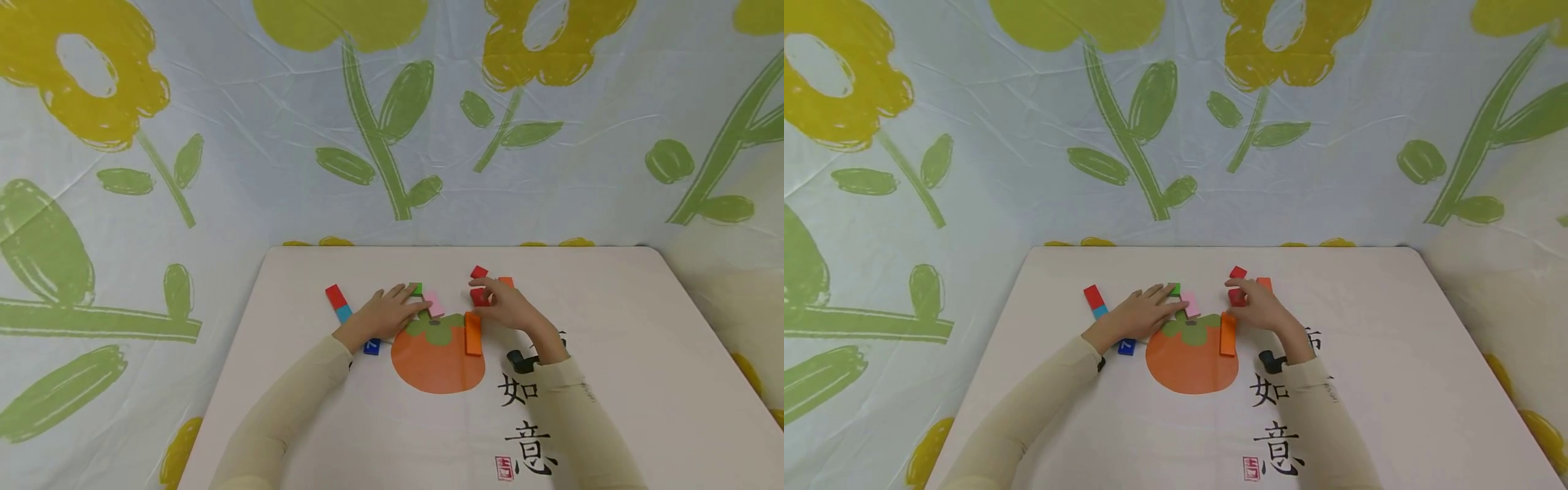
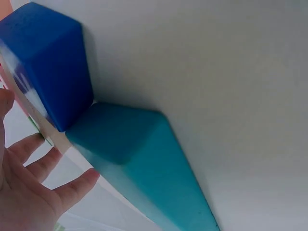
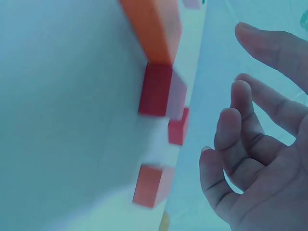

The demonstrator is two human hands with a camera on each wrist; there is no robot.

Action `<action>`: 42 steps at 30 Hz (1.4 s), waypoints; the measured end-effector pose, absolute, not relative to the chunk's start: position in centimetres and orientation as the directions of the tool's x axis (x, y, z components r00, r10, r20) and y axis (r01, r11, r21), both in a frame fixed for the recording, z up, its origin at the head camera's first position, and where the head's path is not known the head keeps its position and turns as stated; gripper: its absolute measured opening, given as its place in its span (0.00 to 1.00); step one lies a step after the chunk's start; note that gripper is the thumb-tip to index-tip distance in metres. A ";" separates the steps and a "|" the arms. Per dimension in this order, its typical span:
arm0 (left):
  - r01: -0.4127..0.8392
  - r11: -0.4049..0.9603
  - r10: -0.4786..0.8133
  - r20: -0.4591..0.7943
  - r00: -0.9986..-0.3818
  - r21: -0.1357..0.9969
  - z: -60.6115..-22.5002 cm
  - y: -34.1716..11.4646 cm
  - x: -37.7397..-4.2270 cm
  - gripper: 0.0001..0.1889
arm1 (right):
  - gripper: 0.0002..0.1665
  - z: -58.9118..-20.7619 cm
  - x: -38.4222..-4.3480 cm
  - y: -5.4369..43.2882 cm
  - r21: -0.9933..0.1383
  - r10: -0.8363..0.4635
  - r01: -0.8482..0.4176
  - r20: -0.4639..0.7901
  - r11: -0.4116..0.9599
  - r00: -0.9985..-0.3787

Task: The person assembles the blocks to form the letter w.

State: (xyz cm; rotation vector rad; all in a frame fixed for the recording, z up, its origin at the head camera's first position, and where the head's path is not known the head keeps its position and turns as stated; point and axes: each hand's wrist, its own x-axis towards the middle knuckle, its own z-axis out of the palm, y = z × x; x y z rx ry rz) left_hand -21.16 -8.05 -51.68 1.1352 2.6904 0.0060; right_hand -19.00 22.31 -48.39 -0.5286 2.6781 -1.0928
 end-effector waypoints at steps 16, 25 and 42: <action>0.717 0.694 0.713 -0.192 -0.674 0.062 -52.1 -8.2 -21.2 0.28 | 0.23 -49.5 -22.3 25.8 -0.644 -0.306 -0.269 0.057 0.716 -0.950; 0.722 0.689 0.718 -0.190 -0.670 0.057 -52.2 -8.1 -21.1 0.28 | 0.22 -49.9 -24.2 26.5 -0.638 -0.296 -0.254 0.043 0.727 -0.954; 0.724 0.690 0.714 -0.189 -0.674 0.024 -52.4 -8.1 -21.2 0.29 | 0.24 -50.2 -24.6 28.4 -0.643 -0.238 -0.137 -0.072 0.753 -0.969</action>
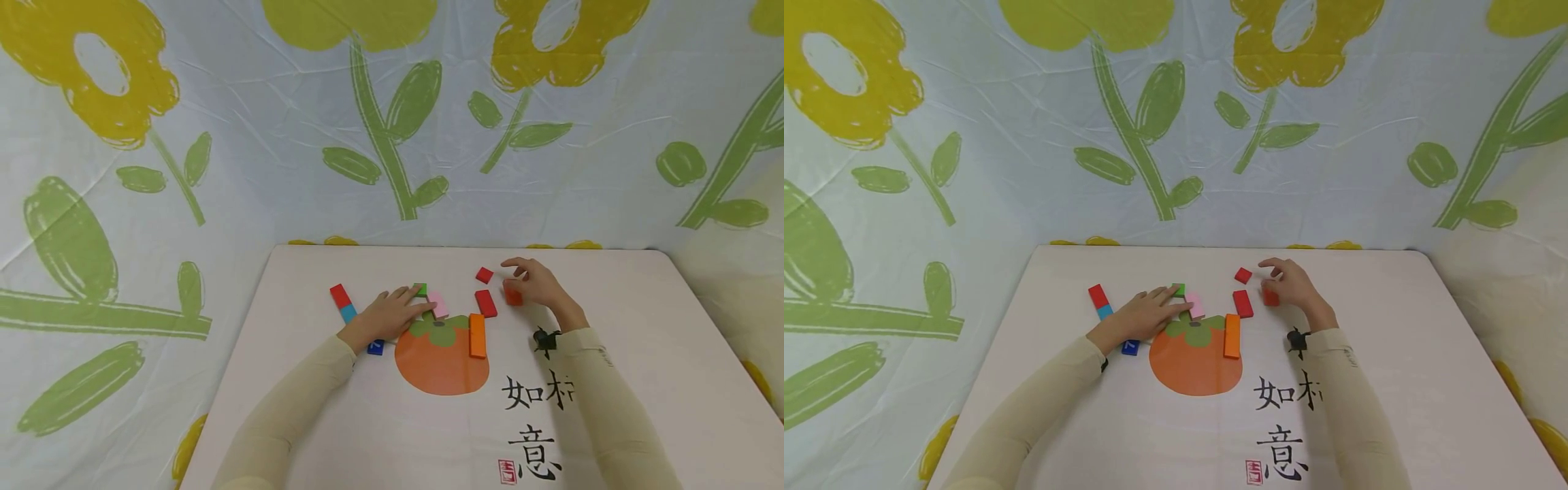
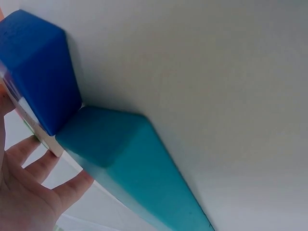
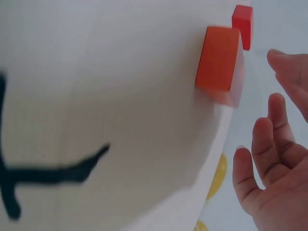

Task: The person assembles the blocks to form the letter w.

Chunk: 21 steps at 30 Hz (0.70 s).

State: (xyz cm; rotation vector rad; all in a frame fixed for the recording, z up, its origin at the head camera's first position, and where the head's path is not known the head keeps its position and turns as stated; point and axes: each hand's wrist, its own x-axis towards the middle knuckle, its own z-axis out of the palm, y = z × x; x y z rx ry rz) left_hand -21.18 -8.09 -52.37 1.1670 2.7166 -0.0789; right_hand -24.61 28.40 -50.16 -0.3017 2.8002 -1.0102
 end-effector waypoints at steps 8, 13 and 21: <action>0.723 0.691 0.711 -0.193 -0.676 0.018 -52.3 -8.1 -21.1 0.30 | 0.26 -50.2 -23.8 29.6 -0.654 -0.264 -0.138 -0.097 0.744 -0.960; 0.724 0.689 0.714 -0.195 -0.672 0.026 -52.3 -8.1 -21.0 0.30 | 0.33 -50.5 -23.4 30.2 -0.635 -0.289 -0.122 -0.167 0.762 -0.943; 0.732 0.681 0.723 -0.186 -0.665 0.030 -52.0 -8.2 -20.9 0.31 | 0.41 -50.9 -22.7 31.0 -0.624 -0.326 -0.110 -0.243 0.774 -0.914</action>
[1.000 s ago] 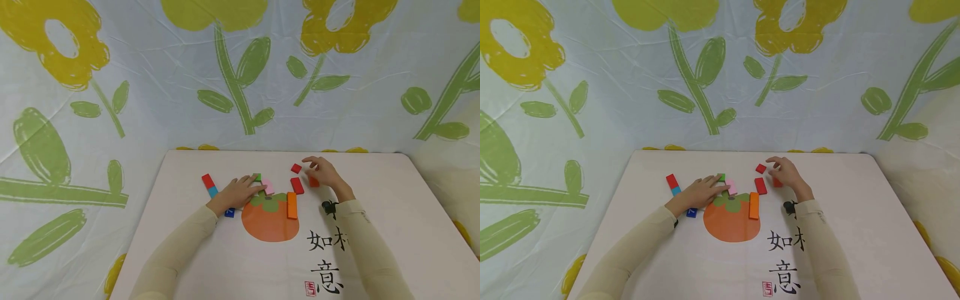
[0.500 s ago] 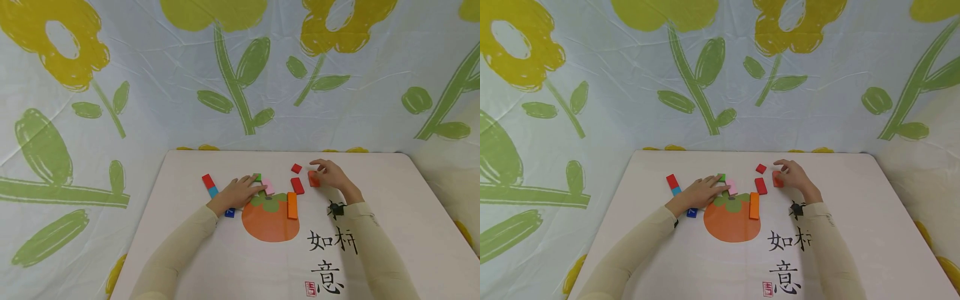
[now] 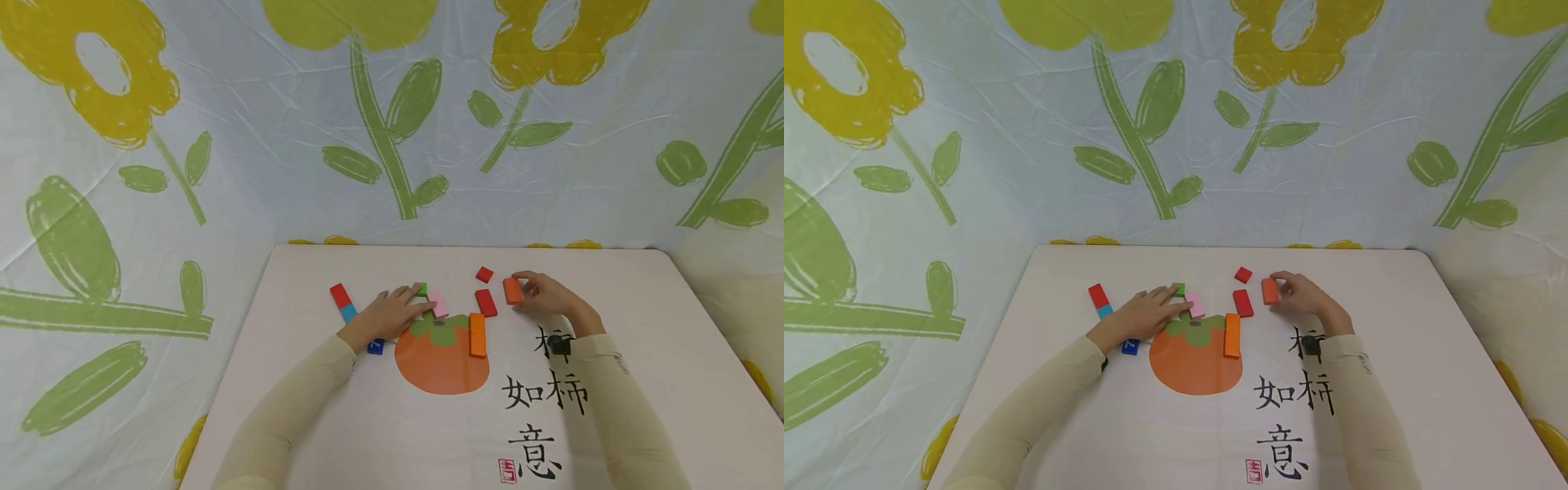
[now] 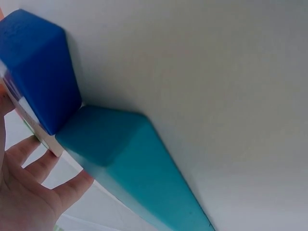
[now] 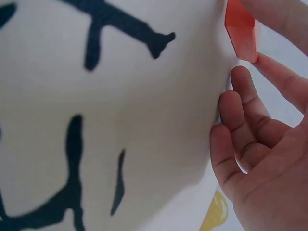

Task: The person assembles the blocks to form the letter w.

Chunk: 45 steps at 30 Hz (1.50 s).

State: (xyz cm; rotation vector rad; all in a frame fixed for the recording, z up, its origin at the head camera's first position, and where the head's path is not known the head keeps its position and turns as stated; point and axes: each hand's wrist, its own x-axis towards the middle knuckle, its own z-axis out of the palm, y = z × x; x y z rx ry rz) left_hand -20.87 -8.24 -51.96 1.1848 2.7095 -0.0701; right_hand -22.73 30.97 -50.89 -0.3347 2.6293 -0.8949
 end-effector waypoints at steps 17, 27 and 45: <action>0.731 0.682 0.722 -0.187 -0.666 0.031 -51.9 -8.1 -20.9 0.30 | 0.36 -50.5 -22.3 30.9 -0.649 -0.340 -0.143 -0.188 0.747 -0.921; 0.730 0.682 0.725 -0.170 -0.668 0.045 -52.0 -8.3 -20.8 0.30 | 0.34 -49.6 -21.0 29.7 -0.656 -0.332 -0.154 -0.156 0.739 -0.930; 0.730 0.683 0.721 -0.178 -0.669 0.022 -52.4 -8.2 -21.0 0.31 | 0.36 -49.6 -18.9 25.0 -0.718 -0.477 -0.295 -0.058 0.630 -0.877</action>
